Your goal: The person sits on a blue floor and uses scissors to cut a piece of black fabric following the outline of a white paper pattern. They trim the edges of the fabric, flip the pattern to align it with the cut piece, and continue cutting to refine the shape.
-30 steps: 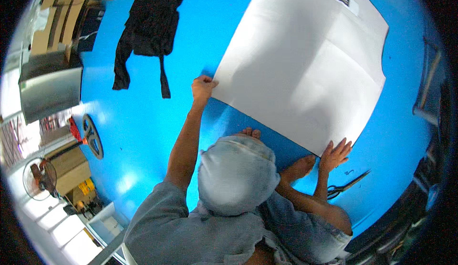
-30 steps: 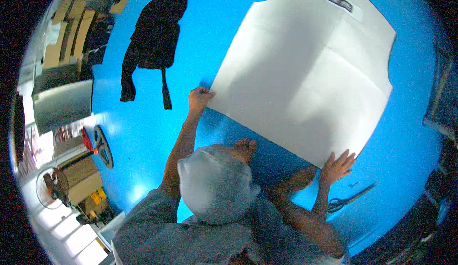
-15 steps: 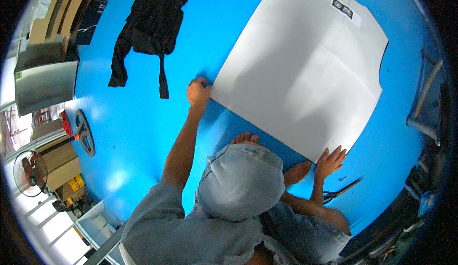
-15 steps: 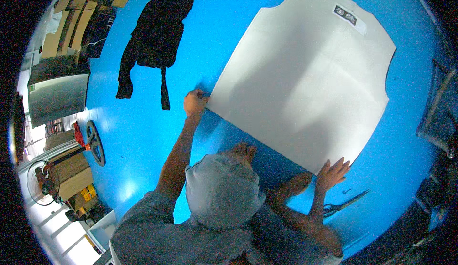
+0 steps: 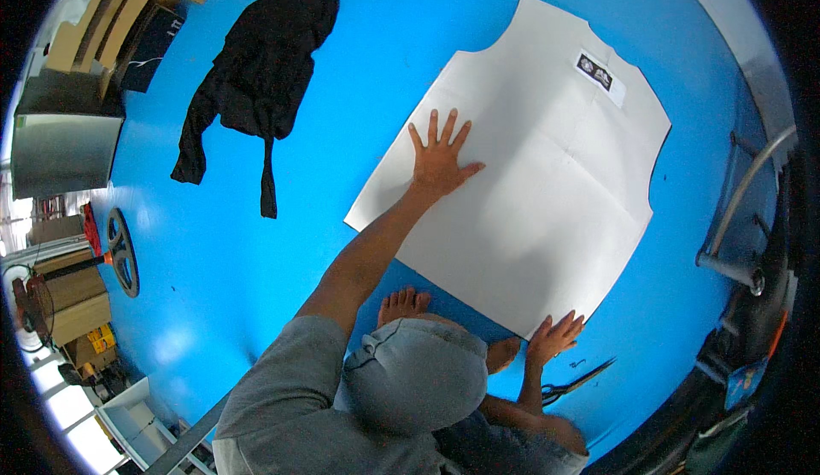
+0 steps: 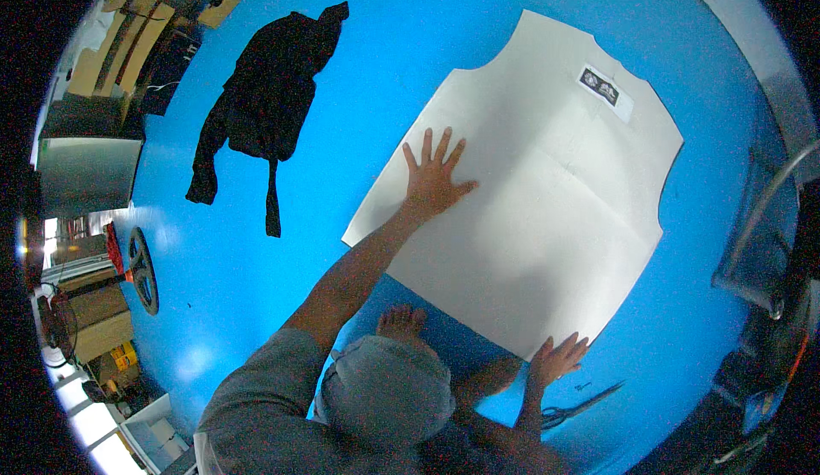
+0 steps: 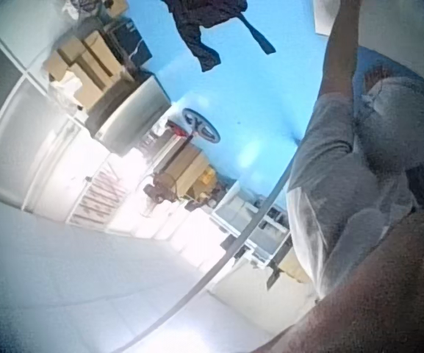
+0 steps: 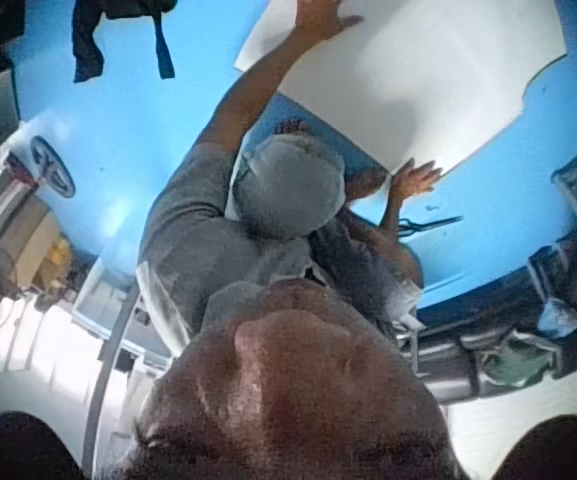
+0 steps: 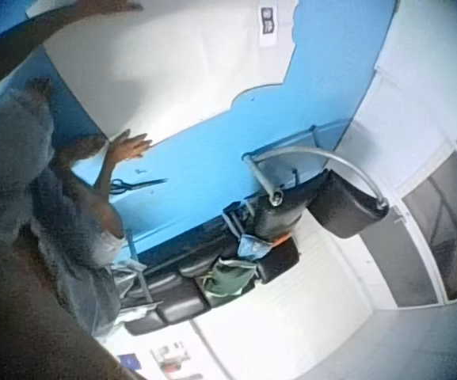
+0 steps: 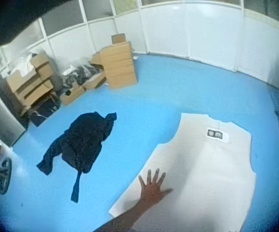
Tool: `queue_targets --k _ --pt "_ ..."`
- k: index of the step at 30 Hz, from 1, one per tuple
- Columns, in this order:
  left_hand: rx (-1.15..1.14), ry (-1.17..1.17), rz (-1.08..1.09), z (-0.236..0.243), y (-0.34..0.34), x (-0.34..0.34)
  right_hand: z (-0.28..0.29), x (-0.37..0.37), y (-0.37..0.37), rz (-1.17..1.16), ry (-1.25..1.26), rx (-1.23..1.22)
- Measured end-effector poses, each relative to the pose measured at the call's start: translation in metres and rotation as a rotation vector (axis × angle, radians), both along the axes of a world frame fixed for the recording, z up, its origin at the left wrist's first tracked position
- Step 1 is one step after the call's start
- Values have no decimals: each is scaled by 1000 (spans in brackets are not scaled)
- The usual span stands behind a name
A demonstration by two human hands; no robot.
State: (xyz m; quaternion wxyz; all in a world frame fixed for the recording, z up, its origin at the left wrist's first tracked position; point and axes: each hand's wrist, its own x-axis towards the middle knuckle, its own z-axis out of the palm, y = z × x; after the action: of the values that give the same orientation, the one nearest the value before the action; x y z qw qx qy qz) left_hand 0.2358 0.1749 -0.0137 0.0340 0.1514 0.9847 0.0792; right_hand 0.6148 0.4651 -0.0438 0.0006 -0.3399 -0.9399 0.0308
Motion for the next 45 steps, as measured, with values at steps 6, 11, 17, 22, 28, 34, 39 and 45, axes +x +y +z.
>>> queue_targets --k 6,11,17,22,28,34,39,45 --pt "28 -3 -14 0 1 0 -1 5 3 -14 -23 18" --pt "40 30 -11 1 -2 -1 -9 9 4 8 -33 58" --pt "35 -2 28 -1 -2 -17 -3 5 4 15 -14 42" --pt "80 -4 73 -3 7 -53 -10 7 11 11 -37 87" --pt "142 270 -31 -15 18 -113 -9 6 2 9 -76 100" --pt "36 156 -20 -22 18 -123 -8 2 -15 14 -63 131" --pt "53 12 -30 -37 66 -115 3 45 7 -132 11 69" --pt "-146 204 -17 -36 17 -126 2 -12 -10 -55 -22 -52"
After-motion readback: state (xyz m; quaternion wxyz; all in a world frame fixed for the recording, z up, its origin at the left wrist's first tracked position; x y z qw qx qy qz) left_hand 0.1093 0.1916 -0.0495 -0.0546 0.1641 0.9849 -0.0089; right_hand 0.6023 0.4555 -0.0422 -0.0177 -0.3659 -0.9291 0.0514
